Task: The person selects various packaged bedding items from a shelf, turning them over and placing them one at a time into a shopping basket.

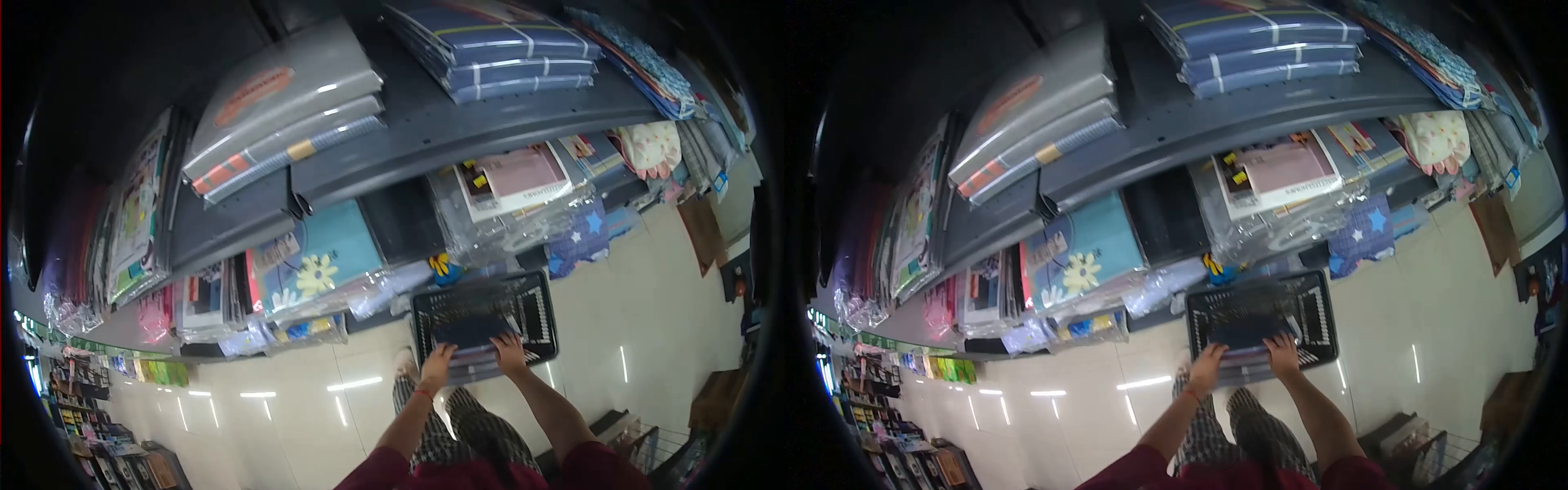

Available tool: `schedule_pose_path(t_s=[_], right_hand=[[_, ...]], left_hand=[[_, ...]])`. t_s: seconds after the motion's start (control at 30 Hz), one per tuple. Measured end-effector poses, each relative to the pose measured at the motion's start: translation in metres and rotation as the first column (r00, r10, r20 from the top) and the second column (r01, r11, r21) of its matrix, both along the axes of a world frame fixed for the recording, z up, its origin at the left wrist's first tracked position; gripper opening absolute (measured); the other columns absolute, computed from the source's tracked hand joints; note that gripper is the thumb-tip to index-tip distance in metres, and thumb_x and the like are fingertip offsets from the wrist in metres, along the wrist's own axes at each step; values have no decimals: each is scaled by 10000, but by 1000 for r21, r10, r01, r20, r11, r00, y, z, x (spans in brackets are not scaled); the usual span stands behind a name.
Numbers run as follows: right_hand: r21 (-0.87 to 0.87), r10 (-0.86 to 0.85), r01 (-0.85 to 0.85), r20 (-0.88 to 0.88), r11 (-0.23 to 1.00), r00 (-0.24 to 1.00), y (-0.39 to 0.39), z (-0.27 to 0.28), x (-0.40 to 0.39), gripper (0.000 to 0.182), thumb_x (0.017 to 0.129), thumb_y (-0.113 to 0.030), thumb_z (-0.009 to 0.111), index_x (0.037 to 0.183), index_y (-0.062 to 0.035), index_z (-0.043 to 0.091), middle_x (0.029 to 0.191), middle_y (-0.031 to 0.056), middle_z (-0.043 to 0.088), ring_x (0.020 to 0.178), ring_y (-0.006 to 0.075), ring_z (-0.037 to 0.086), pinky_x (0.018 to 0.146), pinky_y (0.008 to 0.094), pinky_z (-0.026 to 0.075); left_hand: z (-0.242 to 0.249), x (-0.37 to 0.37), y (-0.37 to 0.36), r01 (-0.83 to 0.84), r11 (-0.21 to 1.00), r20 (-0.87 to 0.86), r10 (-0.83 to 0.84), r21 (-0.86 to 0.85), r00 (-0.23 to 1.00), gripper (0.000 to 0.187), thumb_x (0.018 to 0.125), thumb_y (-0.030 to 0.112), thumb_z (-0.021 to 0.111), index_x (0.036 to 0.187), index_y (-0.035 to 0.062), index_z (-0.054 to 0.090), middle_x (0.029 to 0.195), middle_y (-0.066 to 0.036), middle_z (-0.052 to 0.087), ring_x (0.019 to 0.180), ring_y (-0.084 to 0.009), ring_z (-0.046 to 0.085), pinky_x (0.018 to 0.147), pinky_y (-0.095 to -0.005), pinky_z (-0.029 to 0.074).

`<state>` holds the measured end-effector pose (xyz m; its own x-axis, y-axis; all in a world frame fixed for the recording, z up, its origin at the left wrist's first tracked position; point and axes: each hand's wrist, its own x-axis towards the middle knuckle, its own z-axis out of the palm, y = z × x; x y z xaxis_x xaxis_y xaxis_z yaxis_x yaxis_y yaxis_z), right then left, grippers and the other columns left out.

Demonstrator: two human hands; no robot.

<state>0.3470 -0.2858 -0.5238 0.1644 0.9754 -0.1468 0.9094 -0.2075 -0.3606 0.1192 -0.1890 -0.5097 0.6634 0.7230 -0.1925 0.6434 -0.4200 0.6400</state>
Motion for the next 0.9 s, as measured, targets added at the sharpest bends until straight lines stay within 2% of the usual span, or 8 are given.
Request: schedule_pose_path(t_s=[0.23, 0.3, 0.37, 0.57, 0.63, 0.73, 0.8, 0.9], right_hand=[[-199, -143, 147, 32, 969, 989, 10, -8, -36, 671, 815, -166, 610, 1423, -145, 329, 1394, 231, 379, 1350, 446, 259, 1101, 564, 223], [1, -165, 170, -216, 985, 962, -9, -15, -50, 552, 803, -112, 577, 1336, -91, 432, 1332, 234, 435, 1277, 454, 353, 1052, 545, 311], [-318, -252, 151, -307, 936, 918, -21, 16, -65, 518, 784, -76, 570, 1291, -51, 468, 1307, 245, 453, 1220, 439, 412, 1011, 508, 371], [-277, -166, 28, -489, 960, 856, -83, 50, -115, 355, 802, -171, 568, 1146, -102, 621, 1114, 200, 616, 1075, 365, 570, 949, 439, 449], [-217, -87, -46, -565, 975, 821, -76, 63, -118, 337, 826, -210, 563, 1140, -106, 625, 1117, 186, 620, 1075, 355, 572, 950, 434, 450], [-123, 64, -127, -423, 984, 904, -49, 72, -113, 304, 888, -273, 557, 1139, -114, 622, 1155, 145, 621, 1061, 326, 586, 944, 422, 452], [178, 124, -41, -484, 983, 866, 13, 82, -97, 240, 880, -147, 532, 1068, -63, 655, 1063, 158, 656, 941, 342, 634, 824, 431, 504], [469, 163, 77, -450, 880, 878, 136, 288, -91, 220, 852, -16, 532, 1037, -31, 650, 997, 154, 677, 917, 308, 652, 777, 377, 516]], left_hand=[[-27, -9, 13, -66, 998, -101, 65, -11, 993, 459, 882, 171, 531, 1335, 140, 469, 1354, -167, 438, 1187, -393, 471, 965, -493, 428], [-19, -24, 0, -112, 994, -159, 110, -5, 981, 472, 877, 192, 545, 1337, 128, 463, 1363, -189, 422, 1193, -423, 459, 965, -518, 418], [-11, -46, -10, -119, 991, -182, 105, -67, 978, 489, 871, 209, 556, 1340, 114, 457, 1376, -214, 400, 1205, -457, 440, 961, -552, 405], [21, -130, -42, -30, 1000, 11, 30, -8, 999, 522, 865, 214, 563, 1353, 97, 421, 1418, -253, 341, 1158, -477, 483, 944, -498, 463], [60, -152, -37, 3, 988, 147, -27, 157, 989, 507, 861, 169, 566, 1335, 55, 424, 1399, -241, 380, 1153, -466, 490, 939, -479, 467], [183, -151, 15, -182, 982, 228, 190, -55, 955, 484, 853, 86, 554, 1313, 9, 425, 1342, -232, 455, 1179, -444, 473, 971, -482, 427], [241, -152, 67, -172, 949, 305, 88, 263, 948, 469, 832, 25, 559, 1290, 20, 459, 1298, -215, 505, 1167, -408, 498, 979, -470, 414], [349, -147, 138, -283, 793, 460, 4, 539, 888, 402, 791, -58, 566, 1186, 13, 546, 1273, -192, 533, 1152, -371, 525, 965, -437, 421]])
